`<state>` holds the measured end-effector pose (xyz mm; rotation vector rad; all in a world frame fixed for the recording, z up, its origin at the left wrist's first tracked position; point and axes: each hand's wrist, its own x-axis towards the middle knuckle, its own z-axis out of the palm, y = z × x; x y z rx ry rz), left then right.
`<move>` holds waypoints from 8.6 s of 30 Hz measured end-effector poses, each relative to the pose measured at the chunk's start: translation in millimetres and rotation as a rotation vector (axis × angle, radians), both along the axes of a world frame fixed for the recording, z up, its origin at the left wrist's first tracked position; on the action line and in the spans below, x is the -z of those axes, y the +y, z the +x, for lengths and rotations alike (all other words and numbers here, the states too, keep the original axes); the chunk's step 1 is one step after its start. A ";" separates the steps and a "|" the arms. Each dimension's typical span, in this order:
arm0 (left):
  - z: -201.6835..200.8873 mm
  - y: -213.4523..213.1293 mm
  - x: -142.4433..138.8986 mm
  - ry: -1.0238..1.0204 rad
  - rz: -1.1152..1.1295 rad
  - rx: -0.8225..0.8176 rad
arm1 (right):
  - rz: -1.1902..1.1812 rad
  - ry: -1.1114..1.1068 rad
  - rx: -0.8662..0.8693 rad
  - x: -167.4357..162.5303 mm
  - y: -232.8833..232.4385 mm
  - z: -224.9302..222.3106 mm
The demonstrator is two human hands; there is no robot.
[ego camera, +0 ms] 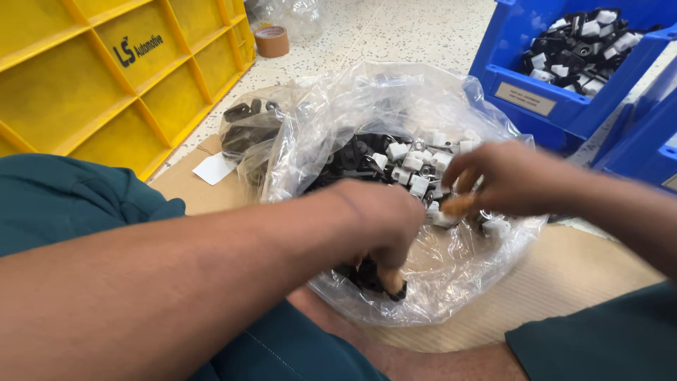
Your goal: The person sits at a workbench assembling small plastic components. They pick a black bracket and a white plastic slider from a pile, press the slider into the bracket, insert a metal pin, and place the finished assembly into a blue bin, repeating the cycle.
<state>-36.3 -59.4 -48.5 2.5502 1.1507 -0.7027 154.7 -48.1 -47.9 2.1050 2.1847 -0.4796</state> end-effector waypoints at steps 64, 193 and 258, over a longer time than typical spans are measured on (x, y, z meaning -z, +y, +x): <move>12.1 87.2 -40.4 -1.839 -0.802 -0.536 | 0.618 1.210 -0.069 -51.7 -19.6 -11.9; 29.2 60.4 -62.6 -1.603 -0.692 -0.643 | 0.435 1.164 0.116 -58.7 -2.0 2.4; 3.0 98.6 -50.3 -1.701 -0.627 -1.023 | 0.141 1.149 0.315 -34.6 -10.3 -23.8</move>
